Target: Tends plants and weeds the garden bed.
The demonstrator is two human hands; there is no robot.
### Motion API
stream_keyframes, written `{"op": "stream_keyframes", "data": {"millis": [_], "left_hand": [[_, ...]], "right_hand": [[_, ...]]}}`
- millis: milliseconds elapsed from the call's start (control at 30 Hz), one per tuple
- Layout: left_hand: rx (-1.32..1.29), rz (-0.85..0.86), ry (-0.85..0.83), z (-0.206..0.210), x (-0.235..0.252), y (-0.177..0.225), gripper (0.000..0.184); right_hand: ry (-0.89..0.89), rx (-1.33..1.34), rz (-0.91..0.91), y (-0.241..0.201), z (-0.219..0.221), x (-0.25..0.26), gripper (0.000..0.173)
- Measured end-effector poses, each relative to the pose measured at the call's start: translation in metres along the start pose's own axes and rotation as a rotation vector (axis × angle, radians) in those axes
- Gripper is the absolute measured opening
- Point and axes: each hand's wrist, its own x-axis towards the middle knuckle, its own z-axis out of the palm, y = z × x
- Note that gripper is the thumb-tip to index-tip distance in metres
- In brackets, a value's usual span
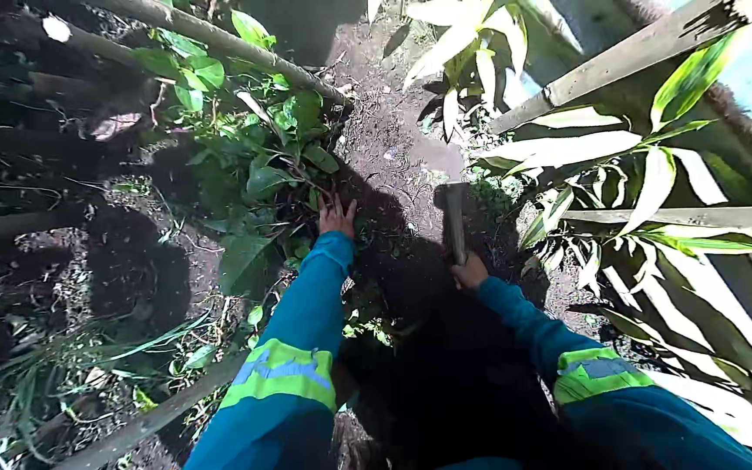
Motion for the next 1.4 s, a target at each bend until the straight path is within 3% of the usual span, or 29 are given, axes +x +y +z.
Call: {"op": "stream_keyframes", "data": {"millis": [100,233,300,367,467,633,733,800,900,967,1033,1100,1133,1200,1267,1300,1400], "left_hand": [[-0.026,-0.006,0.018,-0.002,0.003,0.002,0.07],[-0.05,-0.023,0.018,-0.001,0.006,0.009,0.069],[-0.065,-0.041,0.005,-0.001,0.001,0.011,0.07],[-0.089,-0.054,0.004,-0.009,-0.002,0.014,0.069],[-0.136,-0.097,-0.024,-0.031,-0.009,0.039,0.062],[-0.303,0.007,0.062,-0.076,0.028,0.1,0.043],[-0.449,0.181,0.145,-0.091,0.09,0.131,0.047],[-0.445,0.226,0.166,-0.103,0.125,0.153,0.054],[-0.248,0.235,0.155,-0.109,0.161,0.183,0.075],[-0.206,0.188,0.161,-0.107,0.176,0.195,0.076],[-0.455,0.071,0.18,-0.105,0.179,0.202,0.056],[-0.882,-0.104,0.198,-0.104,0.175,0.208,0.068],[-0.956,-0.122,0.184,-0.104,0.173,0.208,0.075],[-0.87,-0.047,0.166,-0.101,0.17,0.205,0.07],[-0.555,0.115,0.204,-0.095,0.17,0.201,0.046],[-0.478,0.146,0.253,-0.092,0.171,0.199,0.046],[-0.739,0.049,0.466,-0.088,0.16,0.188,0.042]], "right_hand": [[-0.007,0.065,-0.02,-0.009,-0.014,-0.028,0.053],[0.138,0.204,-0.109,-0.081,-0.022,0.042,0.048],[0.121,0.191,-0.101,-0.083,-0.013,0.067,0.052],[0.093,0.177,-0.135,-0.048,0.005,0.06,0.045],[0.03,0.241,-0.065,-0.012,-0.018,-0.001,0.047],[0.341,-0.082,-0.059,0.095,-0.079,-0.109,0.06],[0.545,-0.317,-0.101,0.148,-0.105,-0.187,0.052],[0.673,-0.519,-0.07,0.157,-0.119,-0.222,0.051],[0.66,-0.705,0.193,0.12,-0.137,-0.233,0.05],[0.609,-0.823,0.311,0.085,-0.148,-0.225,0.051],[0.595,-0.953,0.319,0.063,-0.153,-0.221,0.052],[0.618,-1.031,0.283,0.05,-0.153,-0.22,0.05],[0.642,-1.061,0.256,0.046,-0.152,-0.219,0.048],[0.688,-1.113,0.193,0.04,-0.146,-0.218,0.043],[0.72,-1.164,0.135,0.037,-0.14,-0.217,0.039],[0.726,-1.177,0.123,0.034,-0.139,-0.217,0.038],[0.728,-1.191,0.094,0.032,-0.141,-0.217,0.039]]}}
